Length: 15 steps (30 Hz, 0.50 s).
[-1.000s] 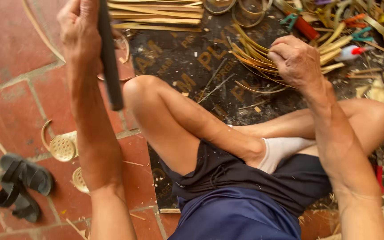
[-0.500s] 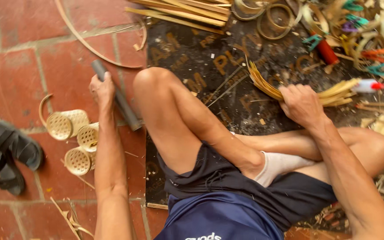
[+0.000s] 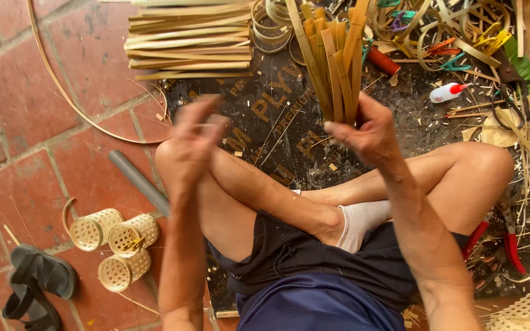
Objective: The person sits on the floor and wraps thin bamboo strips around a gray cylindrical mold, bending them into rings. They apply glue from a squeeze bottle to join the strip ends, press the joints, and use plastic clips to hold the formed bamboo rings while they set.
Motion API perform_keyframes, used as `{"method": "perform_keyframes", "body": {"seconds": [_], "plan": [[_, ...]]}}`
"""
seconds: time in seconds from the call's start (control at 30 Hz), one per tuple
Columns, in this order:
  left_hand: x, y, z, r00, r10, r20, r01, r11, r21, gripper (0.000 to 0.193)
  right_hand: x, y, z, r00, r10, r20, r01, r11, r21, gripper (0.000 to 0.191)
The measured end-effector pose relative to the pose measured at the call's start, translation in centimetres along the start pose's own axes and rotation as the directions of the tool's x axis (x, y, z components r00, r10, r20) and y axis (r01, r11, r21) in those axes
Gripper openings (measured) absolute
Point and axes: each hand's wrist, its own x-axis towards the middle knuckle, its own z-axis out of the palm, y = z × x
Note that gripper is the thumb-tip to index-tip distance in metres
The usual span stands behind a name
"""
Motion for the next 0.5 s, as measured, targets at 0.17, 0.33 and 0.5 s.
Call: {"method": "perform_keyframes", "body": {"seconds": [0.17, 0.33, 0.5], "plan": [[0.0, 11.5, 12.5, 0.836, 0.520, 0.176, -0.405, 0.800, -0.442, 0.027, -2.7, 4.0, 2.9, 0.996, -0.071, -0.062, 0.082, 0.977, 0.199, 0.030], [1.3, 12.0, 20.8, 0.777, 0.554, 0.299, -0.583, 0.812, 0.011, 0.021, -4.2, 7.6, -0.7, 0.979, -0.159, -0.131, 0.121, 0.958, -0.259, 0.037], [2.5, 7.7, 29.1, 0.789, 0.429, 0.441, -0.587, 0.738, 0.333, 0.010, -10.4, 7.4, -4.4, 0.975, 0.015, -0.224, -0.185, 0.616, -0.766, 0.045]]}}
